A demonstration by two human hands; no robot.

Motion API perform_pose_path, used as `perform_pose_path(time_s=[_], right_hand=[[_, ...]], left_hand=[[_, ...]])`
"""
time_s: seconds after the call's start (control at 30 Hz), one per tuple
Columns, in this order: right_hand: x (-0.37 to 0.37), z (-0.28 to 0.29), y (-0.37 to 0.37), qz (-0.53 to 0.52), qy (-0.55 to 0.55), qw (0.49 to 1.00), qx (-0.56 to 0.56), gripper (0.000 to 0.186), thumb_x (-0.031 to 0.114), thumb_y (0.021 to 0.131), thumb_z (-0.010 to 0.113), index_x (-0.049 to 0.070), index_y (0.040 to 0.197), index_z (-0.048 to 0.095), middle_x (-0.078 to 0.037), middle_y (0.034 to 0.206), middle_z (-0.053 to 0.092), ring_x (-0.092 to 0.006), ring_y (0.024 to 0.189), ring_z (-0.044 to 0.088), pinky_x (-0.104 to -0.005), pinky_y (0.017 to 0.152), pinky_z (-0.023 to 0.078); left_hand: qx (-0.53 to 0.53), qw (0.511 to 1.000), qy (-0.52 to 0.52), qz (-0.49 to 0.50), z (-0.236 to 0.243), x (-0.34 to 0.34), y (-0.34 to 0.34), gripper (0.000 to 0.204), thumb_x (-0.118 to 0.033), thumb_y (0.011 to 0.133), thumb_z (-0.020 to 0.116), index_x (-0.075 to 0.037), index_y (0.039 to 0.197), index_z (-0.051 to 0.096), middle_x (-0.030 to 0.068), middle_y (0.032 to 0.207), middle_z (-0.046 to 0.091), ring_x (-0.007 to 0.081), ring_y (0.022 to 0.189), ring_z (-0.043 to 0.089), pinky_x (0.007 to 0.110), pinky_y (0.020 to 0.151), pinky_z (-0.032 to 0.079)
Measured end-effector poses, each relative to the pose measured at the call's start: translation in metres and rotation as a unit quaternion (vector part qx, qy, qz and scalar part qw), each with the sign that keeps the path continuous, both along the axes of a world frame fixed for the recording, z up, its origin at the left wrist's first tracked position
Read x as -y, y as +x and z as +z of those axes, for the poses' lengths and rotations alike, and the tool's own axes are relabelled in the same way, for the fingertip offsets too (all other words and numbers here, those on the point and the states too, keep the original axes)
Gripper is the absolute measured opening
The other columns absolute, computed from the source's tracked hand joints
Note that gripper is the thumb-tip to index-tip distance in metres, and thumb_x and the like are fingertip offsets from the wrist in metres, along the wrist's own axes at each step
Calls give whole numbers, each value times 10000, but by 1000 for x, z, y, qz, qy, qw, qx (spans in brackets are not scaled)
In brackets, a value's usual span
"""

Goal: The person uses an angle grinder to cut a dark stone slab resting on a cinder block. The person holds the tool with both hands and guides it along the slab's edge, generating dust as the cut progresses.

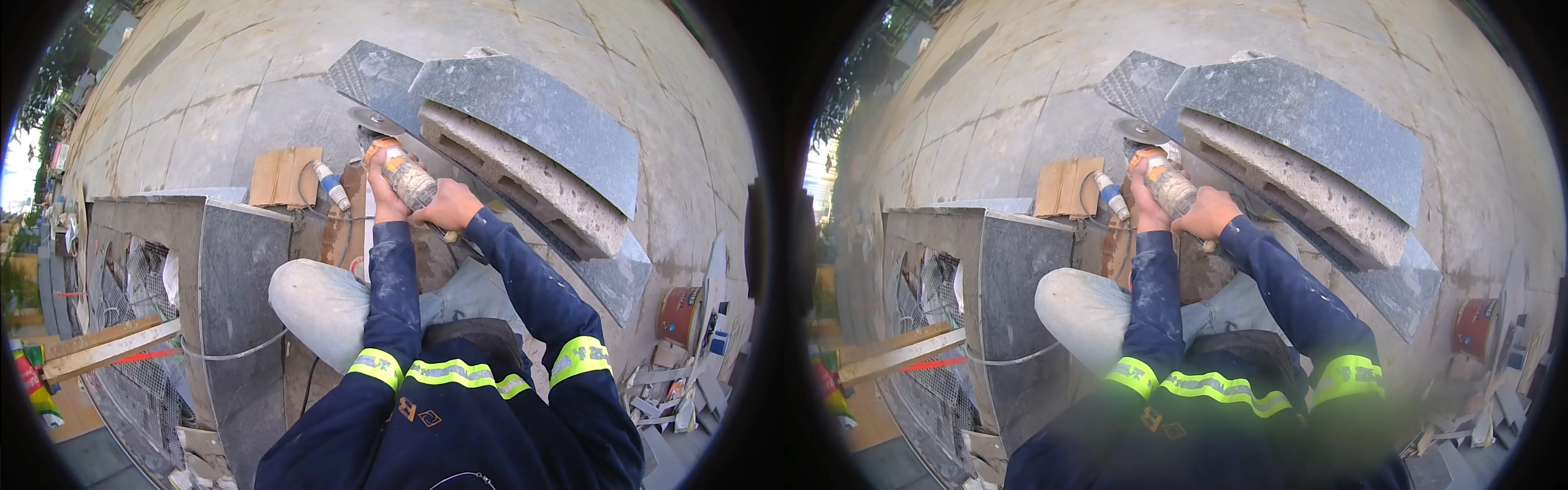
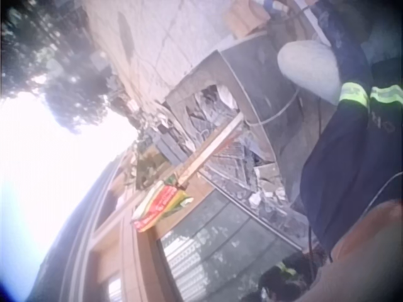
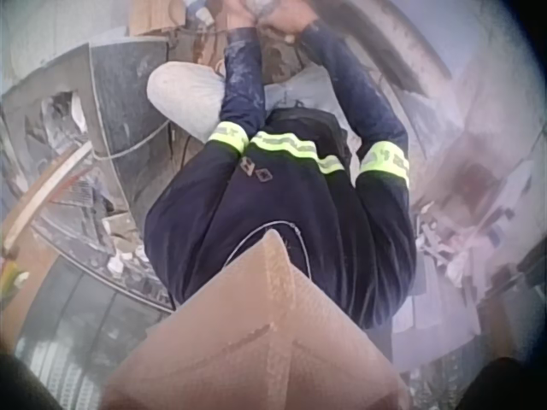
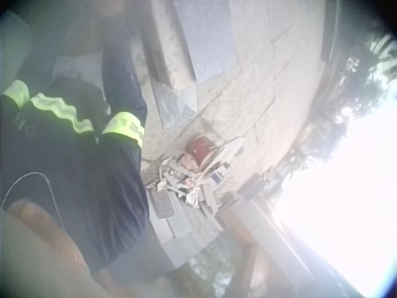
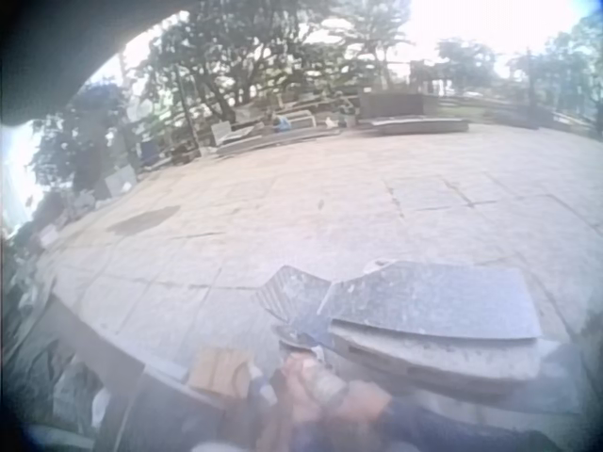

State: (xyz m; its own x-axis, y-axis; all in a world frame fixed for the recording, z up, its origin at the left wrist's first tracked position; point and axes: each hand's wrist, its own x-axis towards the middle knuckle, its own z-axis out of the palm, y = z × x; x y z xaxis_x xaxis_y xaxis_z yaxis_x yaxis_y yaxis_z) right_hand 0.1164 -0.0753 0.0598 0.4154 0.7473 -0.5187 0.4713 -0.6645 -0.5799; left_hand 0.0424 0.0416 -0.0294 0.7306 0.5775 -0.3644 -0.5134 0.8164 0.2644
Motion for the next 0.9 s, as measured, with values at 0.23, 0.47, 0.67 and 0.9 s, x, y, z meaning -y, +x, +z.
perform_pose_path(time_s=[0.23, 0.47, 0.67, 0.9], right_hand=[[21, 9, -8, -3, 1, 1000, 21, 693, 424, 553, 778, -104, 967, 606, -261, 965, 650, -352, 928, 647, -361, 817, 515], [36, 14, -12, -2, 7, 1000, 21, 679, 407, 566, 772, -105, 977, 599, -258, 959, 650, -349, 929, 647, -361, 821, 513], [38, 17, -11, -1, 7, 1000, 24, 671, 401, 563, 769, -102, 975, 601, -254, 960, 653, -342, 924, 650, -359, 815, 517], [24, 10, -6, 4, 6, 1000, 29, 689, 430, 546, 769, -102, 955, 611, -257, 949, 653, -342, 913, 654, -359, 800, 521]], left_hand=[[-1, 1000, -15, -20, 20, 25, -8, 421, -432, 811, 573, -55, 977, 484, 106, 803, 576, 296, 689, 610, 431, 602, 544], [6, 999, -31, -32, 16, 36, -11, 425, -434, 812, 572, -61, 990, 474, 103, 812, 575, 292, 693, 609, 432, 603, 543], [18, 999, -34, -37, 13, 37, -11, 437, -435, 806, 582, -62, 1004, 470, 107, 814, 577, 298, 700, 611, 440, 602, 541], [-13, 1000, 9, -26, 14, 27, -7, 513, -502, 786, 568, -20, 948, 503, 123, 804, 567, 288, 702, 599, 413, 621, 528]])
